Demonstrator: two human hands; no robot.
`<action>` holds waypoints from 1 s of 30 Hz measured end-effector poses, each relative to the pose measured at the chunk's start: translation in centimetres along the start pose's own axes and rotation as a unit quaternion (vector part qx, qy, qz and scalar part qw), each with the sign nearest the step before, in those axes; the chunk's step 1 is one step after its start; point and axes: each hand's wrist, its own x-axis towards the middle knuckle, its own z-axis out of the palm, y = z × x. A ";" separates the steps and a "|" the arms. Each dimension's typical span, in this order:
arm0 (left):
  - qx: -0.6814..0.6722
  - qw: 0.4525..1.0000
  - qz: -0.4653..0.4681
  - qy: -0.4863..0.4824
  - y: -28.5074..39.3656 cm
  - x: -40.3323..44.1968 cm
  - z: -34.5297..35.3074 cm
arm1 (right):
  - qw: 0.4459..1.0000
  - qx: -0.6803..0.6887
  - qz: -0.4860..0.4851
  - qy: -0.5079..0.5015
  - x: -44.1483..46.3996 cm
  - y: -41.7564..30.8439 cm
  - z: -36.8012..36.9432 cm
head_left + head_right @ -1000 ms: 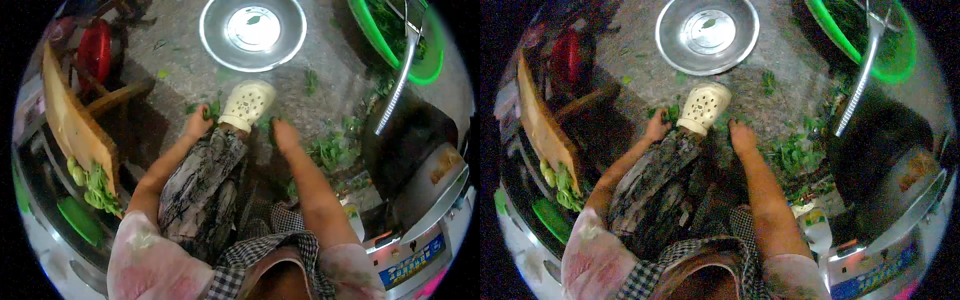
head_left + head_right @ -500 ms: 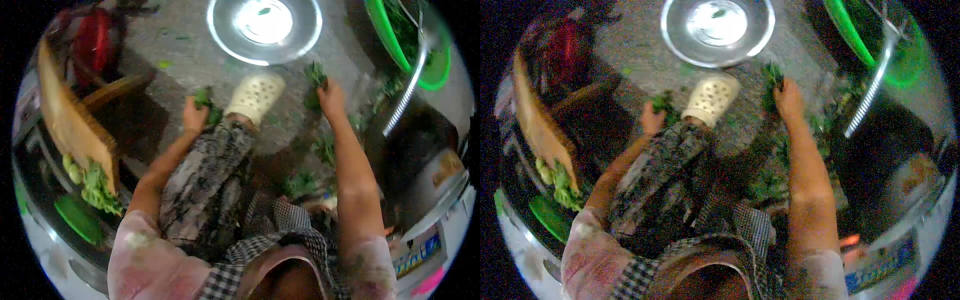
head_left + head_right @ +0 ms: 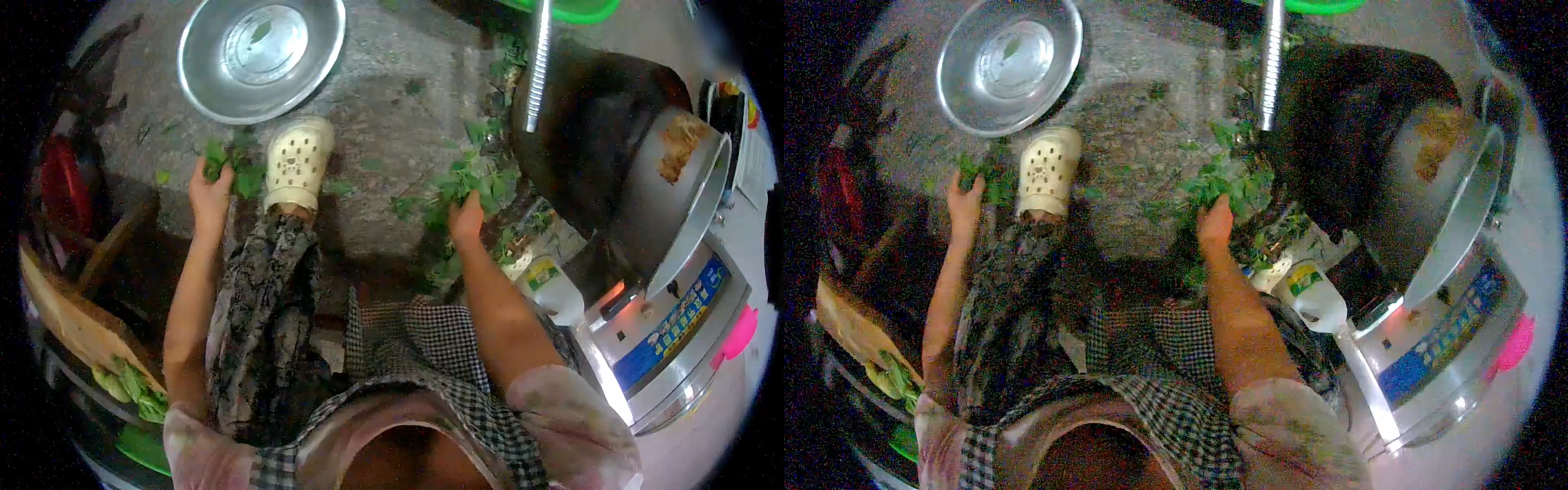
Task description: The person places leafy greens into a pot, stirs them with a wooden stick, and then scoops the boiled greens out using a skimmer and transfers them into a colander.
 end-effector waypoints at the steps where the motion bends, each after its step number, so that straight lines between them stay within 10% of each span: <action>1: 0.033 0.994 0.098 -0.026 2.8 -0.1 1.2 | 1.000 -0.002 0.000 -0.006 1.0 0.4 -0.8; 6: 0.020 0.851 0.375 -0.368 12.1 -0.8 11.0 | 0.977 -0.087 -0.127 0.144 1.4 1.6 -4.8; 12: 0.194 0.769 0.451 -0.410 15.5 -3.2 29.8 | 0.992 -0.024 -0.018 0.125 4.1 1.7 -5.1; 19: 0.288 0.809 0.373 -0.350 14.3 -5.1 33.1 | 0.968 0.205 -0.128 0.069 -0.9 4.0 -5.6; 24: 0.220 0.839 0.330 -0.372 9.2 -12.7 27.9 | 0.959 0.227 0.161 -0.047 -7.1 7.4 -0.7; 30: 0.190 0.883 -0.098 -0.419 1.5 -26.3 27.9 | 0.861 0.368 0.348 0.053 -7.8 11.8 7.9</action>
